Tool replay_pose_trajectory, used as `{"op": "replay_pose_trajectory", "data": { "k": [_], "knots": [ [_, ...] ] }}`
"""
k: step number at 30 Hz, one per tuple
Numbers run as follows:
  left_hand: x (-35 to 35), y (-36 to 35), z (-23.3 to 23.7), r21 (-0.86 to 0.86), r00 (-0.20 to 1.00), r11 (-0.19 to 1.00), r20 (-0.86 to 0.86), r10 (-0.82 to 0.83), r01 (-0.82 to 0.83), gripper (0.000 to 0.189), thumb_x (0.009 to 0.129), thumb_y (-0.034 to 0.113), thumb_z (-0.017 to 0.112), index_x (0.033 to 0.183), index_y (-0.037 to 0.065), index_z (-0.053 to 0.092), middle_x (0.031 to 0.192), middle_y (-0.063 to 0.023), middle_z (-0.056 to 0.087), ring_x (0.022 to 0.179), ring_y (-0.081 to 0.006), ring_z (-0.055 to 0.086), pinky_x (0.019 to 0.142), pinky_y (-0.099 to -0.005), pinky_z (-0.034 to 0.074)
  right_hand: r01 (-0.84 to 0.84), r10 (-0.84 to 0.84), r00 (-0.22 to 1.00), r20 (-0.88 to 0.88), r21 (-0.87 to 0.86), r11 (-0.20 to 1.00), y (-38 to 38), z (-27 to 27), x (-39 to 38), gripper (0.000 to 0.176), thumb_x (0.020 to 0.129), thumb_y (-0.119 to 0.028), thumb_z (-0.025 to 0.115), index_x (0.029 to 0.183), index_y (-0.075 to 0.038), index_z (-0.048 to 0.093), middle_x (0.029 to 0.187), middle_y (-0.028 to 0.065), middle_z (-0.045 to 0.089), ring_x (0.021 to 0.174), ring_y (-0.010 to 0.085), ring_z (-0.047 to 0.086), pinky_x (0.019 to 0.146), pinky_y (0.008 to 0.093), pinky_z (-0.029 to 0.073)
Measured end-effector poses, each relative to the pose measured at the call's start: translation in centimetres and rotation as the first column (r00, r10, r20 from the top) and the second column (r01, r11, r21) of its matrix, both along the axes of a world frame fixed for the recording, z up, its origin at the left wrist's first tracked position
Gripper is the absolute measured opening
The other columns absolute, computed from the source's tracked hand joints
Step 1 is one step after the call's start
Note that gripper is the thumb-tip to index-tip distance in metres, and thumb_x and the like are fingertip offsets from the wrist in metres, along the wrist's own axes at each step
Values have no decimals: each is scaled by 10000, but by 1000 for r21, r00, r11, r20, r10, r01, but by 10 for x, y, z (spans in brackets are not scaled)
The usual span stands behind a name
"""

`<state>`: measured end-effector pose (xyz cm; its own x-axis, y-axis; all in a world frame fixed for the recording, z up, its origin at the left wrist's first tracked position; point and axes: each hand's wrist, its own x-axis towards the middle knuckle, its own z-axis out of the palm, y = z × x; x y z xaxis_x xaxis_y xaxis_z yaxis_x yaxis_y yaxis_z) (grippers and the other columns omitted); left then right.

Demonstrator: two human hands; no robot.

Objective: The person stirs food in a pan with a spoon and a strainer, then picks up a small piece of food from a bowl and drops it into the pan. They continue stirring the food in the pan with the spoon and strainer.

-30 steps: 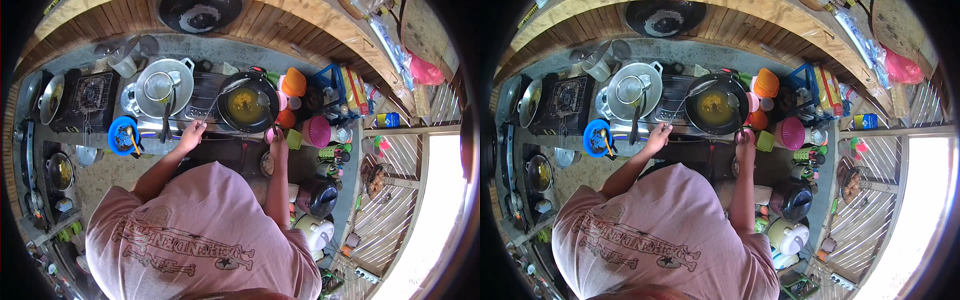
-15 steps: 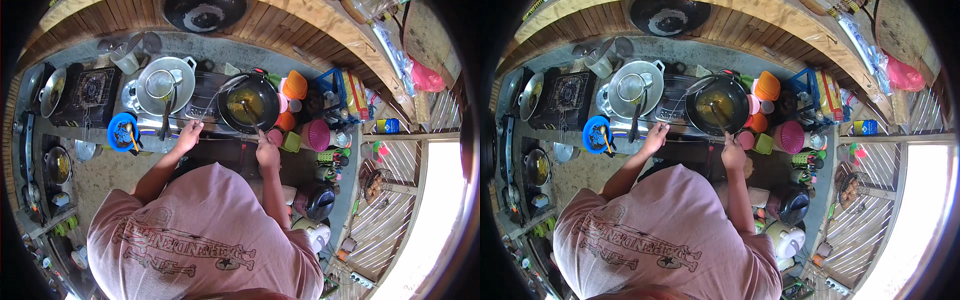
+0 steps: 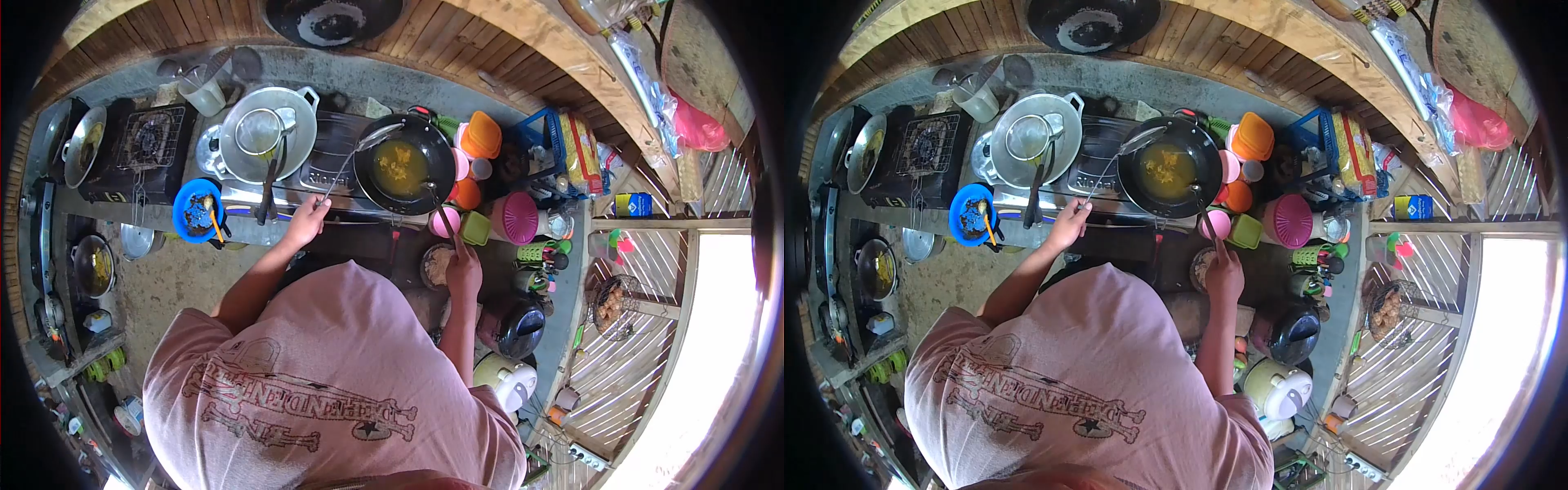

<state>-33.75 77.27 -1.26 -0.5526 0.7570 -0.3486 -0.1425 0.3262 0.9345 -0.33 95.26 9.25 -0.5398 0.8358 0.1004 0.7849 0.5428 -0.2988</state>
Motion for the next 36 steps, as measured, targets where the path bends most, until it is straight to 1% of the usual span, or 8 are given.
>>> {"op": "replay_pose_trajectory", "data": {
  "k": [9,12,14,17,20,29,33,36],
  "knots": [
    [0,-3,-2,7,1000,1000,-20,-13,14,332,1036,381,544,1069,50,544,626,14,458,462,-97,481,429,-279,397,-12,14,1000,25,-79,997,1,-20,-12,434,903,-110,584,1331,-162,627,1001,208,659,904,393,663,775,492,540],
    [0,-3,-6,6,1000,1000,7,4,-4,337,1036,383,545,1079,49,542,626,11,459,461,-98,480,426,-280,393,-98,97,989,-108,-1,995,9,-37,-24,426,914,-111,573,1337,-139,616,1041,217,660,925,403,661,796,490,542],
    [0,-4,-7,5,1000,1000,13,4,-4,341,1037,386,543,1084,49,541,626,9,457,462,-98,479,427,-281,392,-29,33,997,65,-58,998,13,-35,-41,420,926,-111,564,1344,-112,600,1080,221,659,935,411,658,806,494,540],
    [1,-4,-4,11,1000,1000,11,-7,7,347,1039,390,537,1090,47,539,624,10,448,464,-97,478,431,-282,392,-56,55,998,-28,-45,997,27,-50,-55,415,934,-121,563,1348,-144,598,1098,223,658,947,412,655,815,492,538],
    [3,-4,1,8,1000,1000,-8,-16,16,350,1042,389,532,1090,42,538,620,11,444,466,-98,477,435,-283,390,-27,26,1000,-17,-50,998,29,-54,-57,410,935,-133,569,1343,-150,600,1088,225,656,951,413,651,828,485,535],
    [7,-4,8,10,999,1000,-26,-25,25,345,1043,373,533,1094,32,537,619,12,448,470,-97,474,439,-281,390,-49,39,993,-113,-88,995,-3,-24,-11,398,908,-119,580,1301,-111,642,1060,206,671,958,405,652,828,475,532],
    [8,-5,4,26,1000,1000,-4,-15,15,347,1041,371,537,1105,30,536,644,11,457,476,-95,478,442,-274,396,-26,19,998,-66,-107,994,-10,-17,-7,383,905,-118,577,1279,-109,660,1068,202,679,969,404,651,837,473,532],
    [10,-5,4,23,1000,1000,-5,-14,14,349,1041,372,538,1111,30,539,661,8,464,481,-95,482,442,-272,398,-29,17,996,-83,-145,989,-5,-28,-7,385,919,-137,579,1296,-125,657,1087,237,680,1012,413,648,881,459,527]
  ]
}}
